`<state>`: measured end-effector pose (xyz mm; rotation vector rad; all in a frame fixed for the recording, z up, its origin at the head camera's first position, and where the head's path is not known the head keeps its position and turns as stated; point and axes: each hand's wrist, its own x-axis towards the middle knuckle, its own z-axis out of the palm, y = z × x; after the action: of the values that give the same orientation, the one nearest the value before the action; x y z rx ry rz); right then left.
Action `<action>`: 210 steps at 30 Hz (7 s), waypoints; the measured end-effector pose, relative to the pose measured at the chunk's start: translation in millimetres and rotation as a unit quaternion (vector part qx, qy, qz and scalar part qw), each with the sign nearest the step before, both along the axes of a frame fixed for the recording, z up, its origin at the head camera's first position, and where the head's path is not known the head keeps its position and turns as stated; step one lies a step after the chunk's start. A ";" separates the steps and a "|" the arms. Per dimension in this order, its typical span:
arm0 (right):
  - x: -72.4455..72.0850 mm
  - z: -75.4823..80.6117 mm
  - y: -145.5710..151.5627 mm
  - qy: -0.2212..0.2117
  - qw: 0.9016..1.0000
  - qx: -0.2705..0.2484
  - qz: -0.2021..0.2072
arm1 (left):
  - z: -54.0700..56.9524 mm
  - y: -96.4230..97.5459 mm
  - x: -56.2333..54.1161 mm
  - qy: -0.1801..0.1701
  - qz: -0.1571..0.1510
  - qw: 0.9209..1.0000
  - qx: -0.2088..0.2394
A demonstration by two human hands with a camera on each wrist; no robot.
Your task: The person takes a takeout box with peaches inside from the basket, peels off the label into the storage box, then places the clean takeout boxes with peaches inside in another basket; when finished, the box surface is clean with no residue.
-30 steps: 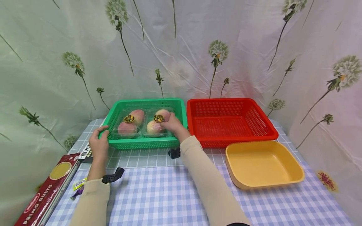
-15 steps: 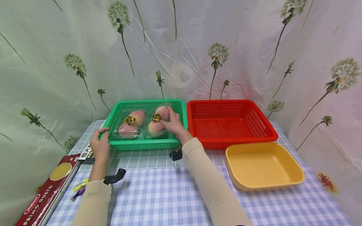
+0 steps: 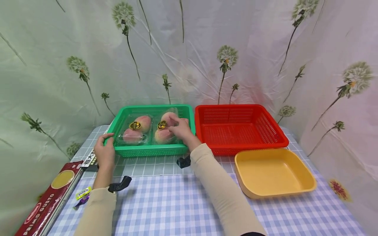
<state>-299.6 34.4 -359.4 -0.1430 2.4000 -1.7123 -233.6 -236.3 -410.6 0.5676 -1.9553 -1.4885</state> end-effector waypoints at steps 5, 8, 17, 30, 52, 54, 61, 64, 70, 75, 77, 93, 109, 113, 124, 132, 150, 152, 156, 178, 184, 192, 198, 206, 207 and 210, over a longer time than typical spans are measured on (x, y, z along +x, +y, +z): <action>2.9 6.3 -1.4 0.002 1.000 -0.023 -0.016 | -1.3 -0.2 -1.1 -0.001 0.010 1.000 -0.005; 6.2 14.2 -0.4 0.011 0.998 -0.041 -0.036 | -1.8 0.5 -2.4 0.017 0.018 1.000 -0.020; 21.1 37.1 25.7 0.072 0.986 -0.126 -0.087 | 10.5 8.5 -1.0 0.143 0.096 0.983 -0.065; 70.5 27.3 76.0 -0.001 0.961 -0.276 0.009 | 48.9 42.0 14.4 0.245 -0.013 0.969 -0.025; 99.5 -29.4 134.1 0.028 0.958 -0.109 0.263 | 74.4 71.3 38.9 0.022 -0.555 0.831 -0.033; 97.7 -34.6 134.9 0.023 0.960 -0.096 0.260 | 70.6 71.7 40.0 -0.026 -0.594 0.800 -0.079; 91.3 -44.8 137.0 -0.001 0.973 -0.075 0.220 | 53.7 79.5 39.2 -0.122 -0.620 0.734 -0.247; 88.9 -47.1 138.1 0.018 0.980 -0.049 0.190 | 50.4 82.1 38.6 -0.127 -0.617 0.731 -0.263; 84.0 -51.5 138.9 0.063 0.980 -0.034 0.188 | 44.9 85.4 36.8 -0.138 -0.637 0.703 -0.284; 83.0 -56.8 133.8 0.101 0.979 -0.016 0.174 | 26.2 88.2 27.4 -0.140 -0.667 0.682 -0.265; 83.7 -58.8 130.8 0.120 0.981 0.006 0.150 | 17.1 89.8 23.0 -0.144 -0.666 0.683 -0.263; 104.9 -8.0 130.8 0.202 0.920 0.247 0.228 | -23.3 98.3 26.9 -0.118 -0.636 0.750 -0.139; 99.6 -8.8 113.9 0.222 0.912 0.264 0.222 | -49.0 107.3 30.0 -0.013 -0.605 0.795 -0.044; 101.3 -11.4 109.9 0.223 0.912 0.265 0.222 | -51.8 110.4 30.4 -0.001 -0.596 0.802 -0.029; 101.4 -14.3 103.8 0.222 0.927 0.220 0.208 | -51.9 110.7 30.2 0.007 -0.592 0.805 -0.039; 102.0 -10.9 108.6 0.185 0.946 0.156 0.215 | -51.8 110.5 30.3 0.004 -0.591 0.805 -0.037; 105.0 27.8 182.4 0.155 0.966 0.145 0.150 | -54.2 109.4 30.8 -0.002 -0.594 0.804 -0.037; 105.4 30.7 195.6 0.152 0.963 0.171 0.141 | -54.1 109.4 30.9 -0.003 -0.593 0.804 -0.039; 106.1 32.5 222.4 0.135 0.960 0.208 0.129 | -54.1 109.7 30.6 -0.006 -0.593 0.804 -0.043; 98.6 3.4 277.3 -0.083 0.960 0.234 0.126 | -51.8 107.2 28.8 -0.013 -0.606 0.791 -0.085; 102.3 10.3 287.7 -0.052 0.955 0.274 0.102 | -50.0 106.1 29.0 -0.024 -0.599 0.794 -0.099; 105.0 18.6 301.2 0.123 0.937 0.320 -0.059 | -31.3 113.7 34.4 -0.046 -0.590 0.805 -0.034; 100.8 10.5 309.8 0.145 0.944 0.229 -0.188 | -19.6 116.9 40.2 -0.125 -0.598 0.789 0.066; 92.9 -7.4 324.1 0.128 0.953 0.226 -0.157 | -18.2 117.3 44.1 -0.192 -0.639 0.740 0.089; 92.2 -9.4 324.4 0.120 0.955 0.218 -0.158 | -18.4 117.2 44.9 -0.199 -0.648 0.729 0.092; 90.8 -15.1 325.9 0.097 0.964 0.191 -0.159 | -19.6 117.5 47.5 -0.216 -0.666 0.706 0.107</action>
<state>-208.8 360.3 -374.4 0.1452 2.9832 -1.3568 -186.1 -118.8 -430.2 -0.7632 -2.7347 -2.5844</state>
